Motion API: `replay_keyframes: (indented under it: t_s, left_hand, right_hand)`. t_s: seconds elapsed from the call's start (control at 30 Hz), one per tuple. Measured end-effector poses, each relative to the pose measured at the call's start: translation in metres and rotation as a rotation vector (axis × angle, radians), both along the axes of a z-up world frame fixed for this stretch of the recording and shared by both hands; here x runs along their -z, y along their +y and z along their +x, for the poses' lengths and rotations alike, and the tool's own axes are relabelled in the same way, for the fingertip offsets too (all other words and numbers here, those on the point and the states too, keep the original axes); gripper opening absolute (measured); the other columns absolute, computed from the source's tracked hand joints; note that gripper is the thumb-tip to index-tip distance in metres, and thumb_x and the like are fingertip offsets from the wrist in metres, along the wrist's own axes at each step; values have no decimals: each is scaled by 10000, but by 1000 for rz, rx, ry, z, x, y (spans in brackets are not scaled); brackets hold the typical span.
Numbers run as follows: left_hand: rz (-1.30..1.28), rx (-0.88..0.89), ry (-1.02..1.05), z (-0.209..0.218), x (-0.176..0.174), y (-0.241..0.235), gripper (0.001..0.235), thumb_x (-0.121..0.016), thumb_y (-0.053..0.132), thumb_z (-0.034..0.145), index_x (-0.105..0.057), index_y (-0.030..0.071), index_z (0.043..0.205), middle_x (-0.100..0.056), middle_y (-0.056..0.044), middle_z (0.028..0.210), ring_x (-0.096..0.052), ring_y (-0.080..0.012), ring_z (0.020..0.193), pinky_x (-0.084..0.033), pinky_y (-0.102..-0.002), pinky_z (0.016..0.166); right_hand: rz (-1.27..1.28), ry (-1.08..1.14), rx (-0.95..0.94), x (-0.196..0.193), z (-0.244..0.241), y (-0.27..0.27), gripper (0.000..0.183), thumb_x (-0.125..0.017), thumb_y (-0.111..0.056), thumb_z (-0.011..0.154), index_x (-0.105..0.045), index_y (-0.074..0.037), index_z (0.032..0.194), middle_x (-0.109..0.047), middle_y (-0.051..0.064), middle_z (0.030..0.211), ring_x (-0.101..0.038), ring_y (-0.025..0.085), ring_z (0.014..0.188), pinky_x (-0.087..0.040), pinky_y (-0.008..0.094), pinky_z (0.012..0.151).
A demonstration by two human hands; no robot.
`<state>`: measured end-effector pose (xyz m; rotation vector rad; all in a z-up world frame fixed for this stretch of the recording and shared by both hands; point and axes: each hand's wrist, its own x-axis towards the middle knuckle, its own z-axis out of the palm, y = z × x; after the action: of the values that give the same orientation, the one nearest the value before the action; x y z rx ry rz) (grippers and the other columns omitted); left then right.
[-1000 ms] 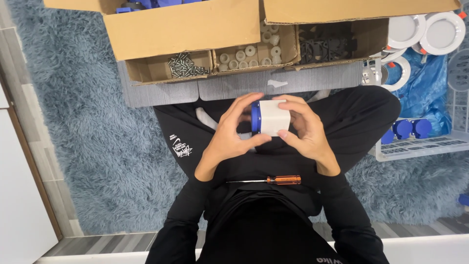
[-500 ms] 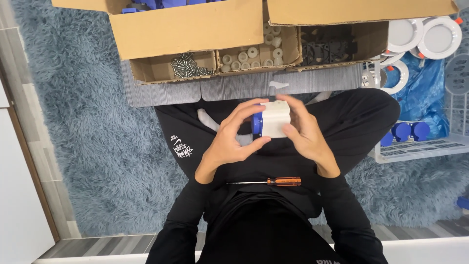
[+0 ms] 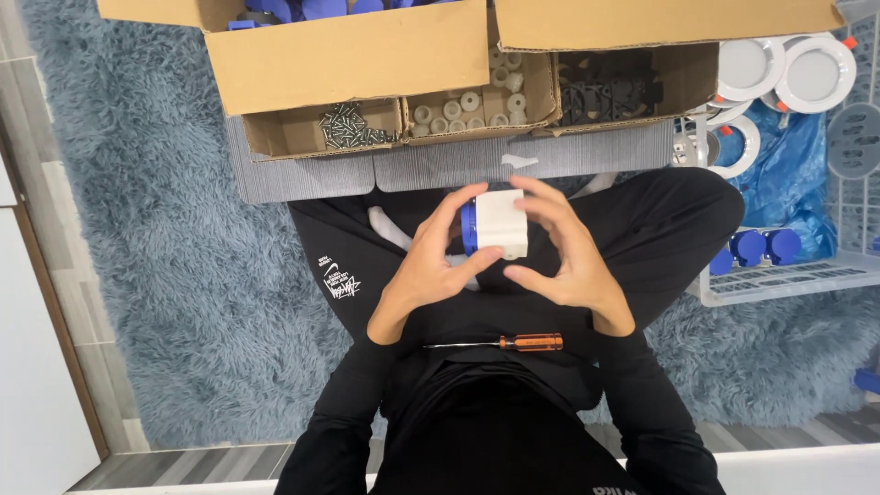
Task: The person is using a screwdriver to service or assemble a small blue and white battery component while sitting on the floor.
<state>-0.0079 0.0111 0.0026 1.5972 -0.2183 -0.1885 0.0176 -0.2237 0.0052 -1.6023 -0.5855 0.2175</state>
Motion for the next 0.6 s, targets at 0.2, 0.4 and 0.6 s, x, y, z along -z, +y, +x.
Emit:
replay_keyframes:
  t_s: [0.2,0.4,0.6]
  left_hand:
    - [1,-5,-143,4,-13,-3,791,-922,213,916,-513,24,1566,-595,-155,1509,-597,-328,1441,-542,-453,1168]
    - [21,-5,-190,7,-12,-1,771,-913,211,940,-506,42,1572,-551,-148,1579,-543,-325,1499,-497,-454,1222]
    - [8,31,71,0,10,-1,907,-869,378,953,-397,10,1634,-640,-231,1442,-699,-319,1220,-667,-383,863]
  right_hand:
    - [-4,271,66,23,-3,-8,703,-650,-340,1070,-440,44,1620,-635,252,1411,-729,303,1116,-648,459,906]
    - [83,190,93,16,-1,-3,741,-829,-17,926,-484,89,1574,-624,242,1382,-749,300,1073,-665,435,911]
    - [121,40,102,11,-1,4,661,-900,73,799,-602,127,1387,-659,302,1384,-735,407,1229,-626,518,1038]
